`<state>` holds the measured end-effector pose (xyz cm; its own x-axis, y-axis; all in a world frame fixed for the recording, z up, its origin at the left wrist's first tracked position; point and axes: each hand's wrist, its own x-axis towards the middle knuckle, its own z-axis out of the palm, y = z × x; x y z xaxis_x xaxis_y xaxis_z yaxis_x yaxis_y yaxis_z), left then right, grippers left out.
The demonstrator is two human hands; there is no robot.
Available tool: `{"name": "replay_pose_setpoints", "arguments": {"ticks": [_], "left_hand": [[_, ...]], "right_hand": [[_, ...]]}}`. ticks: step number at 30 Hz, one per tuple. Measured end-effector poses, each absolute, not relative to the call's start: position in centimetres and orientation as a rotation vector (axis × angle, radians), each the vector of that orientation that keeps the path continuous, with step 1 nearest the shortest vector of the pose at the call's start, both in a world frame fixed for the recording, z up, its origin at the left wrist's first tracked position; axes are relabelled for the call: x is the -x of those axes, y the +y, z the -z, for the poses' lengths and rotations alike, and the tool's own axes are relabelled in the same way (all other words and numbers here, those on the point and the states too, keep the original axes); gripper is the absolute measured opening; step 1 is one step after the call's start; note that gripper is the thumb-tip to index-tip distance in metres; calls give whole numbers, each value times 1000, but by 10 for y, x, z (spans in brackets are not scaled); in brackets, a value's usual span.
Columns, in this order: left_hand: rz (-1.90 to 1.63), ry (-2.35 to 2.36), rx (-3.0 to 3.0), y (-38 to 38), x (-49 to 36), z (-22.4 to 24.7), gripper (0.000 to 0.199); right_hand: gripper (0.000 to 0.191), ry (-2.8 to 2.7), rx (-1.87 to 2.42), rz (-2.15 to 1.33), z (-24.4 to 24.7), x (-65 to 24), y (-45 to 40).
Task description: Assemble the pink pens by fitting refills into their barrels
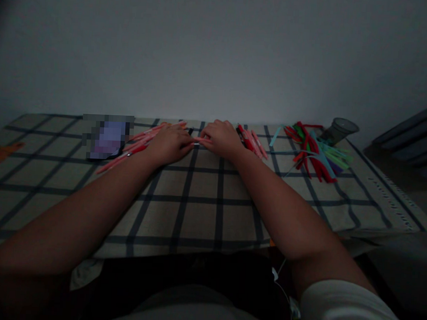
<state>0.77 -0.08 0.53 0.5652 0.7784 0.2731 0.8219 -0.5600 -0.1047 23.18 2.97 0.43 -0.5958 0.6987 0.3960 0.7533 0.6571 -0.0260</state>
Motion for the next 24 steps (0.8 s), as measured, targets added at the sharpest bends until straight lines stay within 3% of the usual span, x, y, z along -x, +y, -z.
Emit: {"name": "replay_pose_setpoints", "arguments": {"ticks": [12, 24], "left_hand": [[242, -1358, 2555, 1, -7, -4, 39], [252, -1372, 2549, -1, -7, -5, 38]], "right_hand": [[32, -2515, 1166, 230, -4, -232, 31], [38, -2518, 1157, 223, -3, -233, 32]]}}
